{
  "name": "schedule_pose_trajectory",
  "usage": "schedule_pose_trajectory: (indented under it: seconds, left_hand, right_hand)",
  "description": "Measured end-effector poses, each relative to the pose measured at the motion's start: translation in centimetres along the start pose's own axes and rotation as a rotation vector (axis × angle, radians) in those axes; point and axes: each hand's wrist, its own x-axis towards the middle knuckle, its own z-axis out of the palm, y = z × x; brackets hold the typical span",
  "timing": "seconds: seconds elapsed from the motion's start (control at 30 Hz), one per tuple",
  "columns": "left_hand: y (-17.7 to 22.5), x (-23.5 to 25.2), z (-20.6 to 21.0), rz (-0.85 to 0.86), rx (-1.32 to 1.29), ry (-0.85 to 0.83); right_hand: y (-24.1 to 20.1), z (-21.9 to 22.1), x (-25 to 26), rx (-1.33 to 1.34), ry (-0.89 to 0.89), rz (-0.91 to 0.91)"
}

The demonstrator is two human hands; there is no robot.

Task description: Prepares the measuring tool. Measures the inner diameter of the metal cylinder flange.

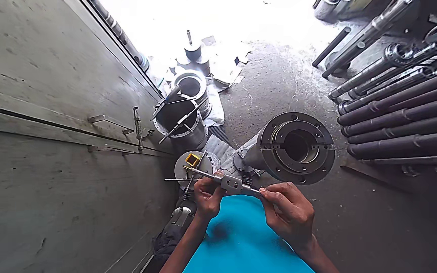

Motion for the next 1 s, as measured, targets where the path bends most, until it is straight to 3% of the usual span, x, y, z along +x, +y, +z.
schedule_pose_trajectory:
  seconds: [0.6, 0.7, 0.8, 0.93, 1.0]
  left_hand:
    - [0.0, 0.2, 0.2, -0.051, -0.028, 0.037]
    - [0.0, 0.3, 0.1, -0.049, -0.007, 0.041]
    - [-0.1, 0.6, -0.2, -0.001, 0.011, 0.001]
    - [0.0, 1.0, -0.5, 0.058, 0.019, -0.074]
    - [-0.1, 1.2, -0.6, 0.063, 0.022, -0.078]
  right_hand:
    - [1.1, 0.4, -0.2, 0.04, -0.014, -0.111]
    - [1.3, 0.2, 0.0, 0.031, -0.087, -0.097]
    - [1.1, -0.2, 0.1, 0.144, -0.273, 0.08]
    - [0.7, -0.7, 0.6, 0.671, -0.564, 0.508]
    - [0.8, -0.6, 0.8, 0.85, -0.623, 0.608]
